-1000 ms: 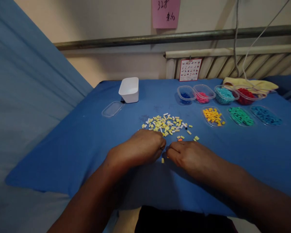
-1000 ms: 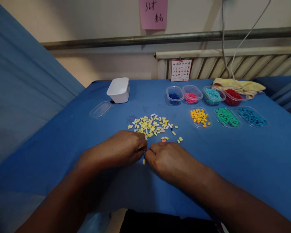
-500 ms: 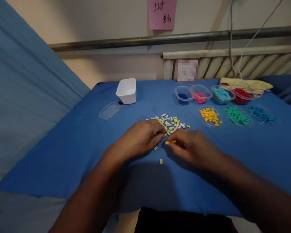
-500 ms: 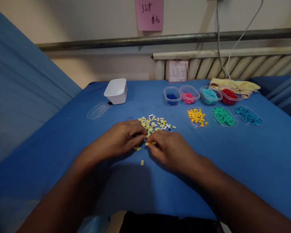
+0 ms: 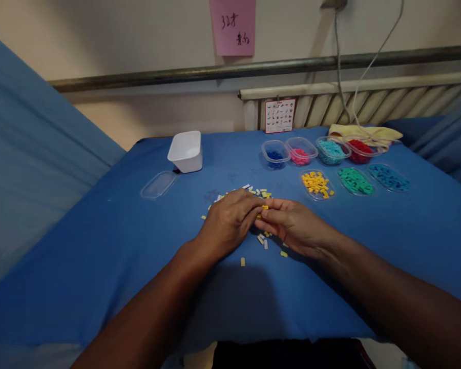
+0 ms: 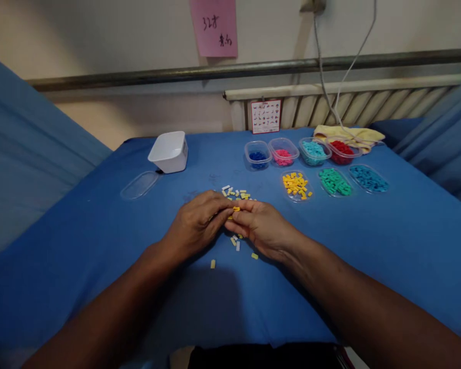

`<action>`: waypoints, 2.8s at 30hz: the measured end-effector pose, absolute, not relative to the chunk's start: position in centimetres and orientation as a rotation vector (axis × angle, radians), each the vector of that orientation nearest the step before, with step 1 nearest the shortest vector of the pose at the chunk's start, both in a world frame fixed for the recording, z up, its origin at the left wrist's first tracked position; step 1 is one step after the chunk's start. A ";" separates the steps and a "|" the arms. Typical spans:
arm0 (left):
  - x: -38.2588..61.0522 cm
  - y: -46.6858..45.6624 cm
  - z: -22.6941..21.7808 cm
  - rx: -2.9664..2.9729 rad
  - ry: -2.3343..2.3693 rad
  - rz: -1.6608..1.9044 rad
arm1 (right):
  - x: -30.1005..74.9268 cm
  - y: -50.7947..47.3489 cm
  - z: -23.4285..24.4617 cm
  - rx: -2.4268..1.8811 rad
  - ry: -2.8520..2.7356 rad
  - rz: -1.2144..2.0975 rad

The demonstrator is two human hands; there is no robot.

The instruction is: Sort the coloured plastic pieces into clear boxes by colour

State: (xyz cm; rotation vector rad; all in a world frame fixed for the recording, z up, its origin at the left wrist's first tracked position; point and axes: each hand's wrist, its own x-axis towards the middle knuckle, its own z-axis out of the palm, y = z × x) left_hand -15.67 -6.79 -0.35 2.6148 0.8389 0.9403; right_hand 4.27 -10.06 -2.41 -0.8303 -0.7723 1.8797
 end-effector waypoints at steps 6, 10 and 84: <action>-15.5 -6.2 -1.0 2.760 0.788 0.951 | 3.8 -9.9 -1.8 -0.703 -0.735 1.899; -15.2 -6.4 -0.9 2.779 0.753 0.967 | 4.1 -9.6 -1.0 -0.687 -0.743 1.888; -21.8 -5.3 2.9 2.536 1.132 0.079 | 9.6 -8.9 -2.4 -0.917 -2.267 0.307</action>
